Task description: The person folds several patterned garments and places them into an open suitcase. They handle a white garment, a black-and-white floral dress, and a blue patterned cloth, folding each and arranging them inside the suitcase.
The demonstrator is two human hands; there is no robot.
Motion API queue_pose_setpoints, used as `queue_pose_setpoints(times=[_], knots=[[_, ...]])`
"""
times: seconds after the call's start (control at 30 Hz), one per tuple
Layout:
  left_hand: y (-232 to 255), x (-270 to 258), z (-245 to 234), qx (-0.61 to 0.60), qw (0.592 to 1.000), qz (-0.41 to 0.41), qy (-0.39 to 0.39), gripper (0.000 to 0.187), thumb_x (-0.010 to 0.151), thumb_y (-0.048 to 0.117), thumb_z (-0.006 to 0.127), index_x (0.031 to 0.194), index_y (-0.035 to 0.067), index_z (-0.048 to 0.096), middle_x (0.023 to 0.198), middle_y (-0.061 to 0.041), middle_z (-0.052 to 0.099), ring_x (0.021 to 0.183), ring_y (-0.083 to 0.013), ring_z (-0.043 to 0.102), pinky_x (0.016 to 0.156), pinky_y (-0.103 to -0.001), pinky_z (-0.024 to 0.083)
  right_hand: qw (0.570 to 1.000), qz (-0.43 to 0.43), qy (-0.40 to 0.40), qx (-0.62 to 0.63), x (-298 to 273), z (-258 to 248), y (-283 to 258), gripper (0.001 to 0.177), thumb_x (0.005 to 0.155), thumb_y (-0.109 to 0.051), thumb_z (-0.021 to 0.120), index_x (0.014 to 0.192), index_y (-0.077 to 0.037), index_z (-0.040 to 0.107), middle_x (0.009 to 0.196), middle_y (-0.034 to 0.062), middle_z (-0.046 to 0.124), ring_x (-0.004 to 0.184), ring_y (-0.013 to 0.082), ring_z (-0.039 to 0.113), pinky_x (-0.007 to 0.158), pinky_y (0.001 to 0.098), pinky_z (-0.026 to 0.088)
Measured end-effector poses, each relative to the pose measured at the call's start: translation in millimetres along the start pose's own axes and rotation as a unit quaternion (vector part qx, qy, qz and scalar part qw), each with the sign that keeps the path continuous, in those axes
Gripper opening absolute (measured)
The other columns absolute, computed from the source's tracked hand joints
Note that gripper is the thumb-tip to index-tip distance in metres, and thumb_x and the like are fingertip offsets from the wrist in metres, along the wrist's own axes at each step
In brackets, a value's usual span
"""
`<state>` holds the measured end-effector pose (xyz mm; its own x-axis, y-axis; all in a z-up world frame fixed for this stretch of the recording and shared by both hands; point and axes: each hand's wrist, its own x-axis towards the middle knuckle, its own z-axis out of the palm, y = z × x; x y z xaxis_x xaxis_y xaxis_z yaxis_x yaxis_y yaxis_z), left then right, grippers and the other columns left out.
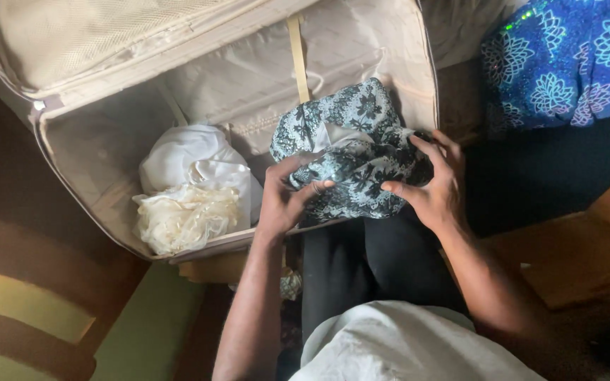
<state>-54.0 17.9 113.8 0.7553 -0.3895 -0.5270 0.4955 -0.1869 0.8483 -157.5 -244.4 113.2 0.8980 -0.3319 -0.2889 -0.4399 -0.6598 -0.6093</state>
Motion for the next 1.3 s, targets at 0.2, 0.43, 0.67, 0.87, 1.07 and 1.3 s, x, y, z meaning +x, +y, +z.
queue_pose_setpoints(times=[0.2,0.43,0.67,0.87,1.07,1.3], knots=[[-37,-7,-6,-0.029,0.998,0.018,0.047,0.045,0.079,0.010,0.089,0.118,-0.003,0.072,0.112,-0.011,0.075,0.104,-0.0150,0.066,0.095,-0.029,0.052,0.993,-0.053,-0.043,0.094,9,-9,14,0.102,0.069,-0.068,0.082,0.147,-0.006,0.060,0.163,0.0250,0.042,0.153,0.0391,0.040,0.128,0.0501,0.033],[-68,-7,-7,-0.091,0.993,0.033,0.073,0.044,0.081,0.005,0.086,0.120,-0.007,0.069,0.111,-0.011,0.073,0.104,-0.0166,0.065,0.094,-0.030,0.052,0.980,-0.102,-0.113,0.131,18,-12,47,0.093,0.069,-0.067,0.079,0.140,-0.009,0.066,0.170,0.0212,0.040,0.159,0.0345,0.040,0.132,0.0488,0.031],[-110,-5,-12,-0.251,0.966,-0.014,0.064,0.038,0.090,0.009,0.082,0.121,-0.007,0.069,0.107,-0.012,0.072,0.095,-0.0163,0.066,0.088,-0.032,0.054,0.939,-0.060,-0.209,0.268,35,14,40,0.127,0.061,-0.076,0.081,0.159,-0.006,0.040,0.163,0.0187,0.041,0.154,0.0334,0.035,0.127,0.0500,0.026],[-134,20,5,-0.365,0.925,-0.031,0.100,0.052,0.087,0.017,0.080,0.131,-0.003,0.060,0.112,-0.008,0.071,0.098,-0.0156,0.068,0.091,-0.032,0.056,0.845,0.049,-0.286,0.449,56,35,26,0.109,0.067,-0.062,0.089,0.151,-0.007,0.047,0.151,0.0125,0.053,0.141,0.0265,0.049,0.120,0.0464,0.039],[-286,48,38,-0.307,0.938,0.001,0.162,0.044,0.120,0.031,0.063,0.112,-0.012,0.056,0.097,-0.004,0.054,0.088,-0.0107,0.046,0.089,-0.030,0.041,0.897,0.136,-0.238,0.347,78,61,46,0.068,0.073,-0.037,0.088,0.129,-0.003,0.066,0.114,0.0113,0.073,0.108,0.0256,0.066,0.097,0.0373,0.053],[-227,79,56,-0.097,0.943,-0.013,0.319,0.044,0.112,0.034,0.055,0.128,-0.007,0.063,0.097,-0.008,0.062,0.089,-0.0186,0.052,0.080,-0.032,0.043,0.998,-0.020,0.030,0.052,68,123,95,0.053,0.101,-0.032,0.078,0.133,-0.001,0.051,0.118,0.0182,0.065,0.113,0.0338,0.063,0.096,0.0456,0.050]])
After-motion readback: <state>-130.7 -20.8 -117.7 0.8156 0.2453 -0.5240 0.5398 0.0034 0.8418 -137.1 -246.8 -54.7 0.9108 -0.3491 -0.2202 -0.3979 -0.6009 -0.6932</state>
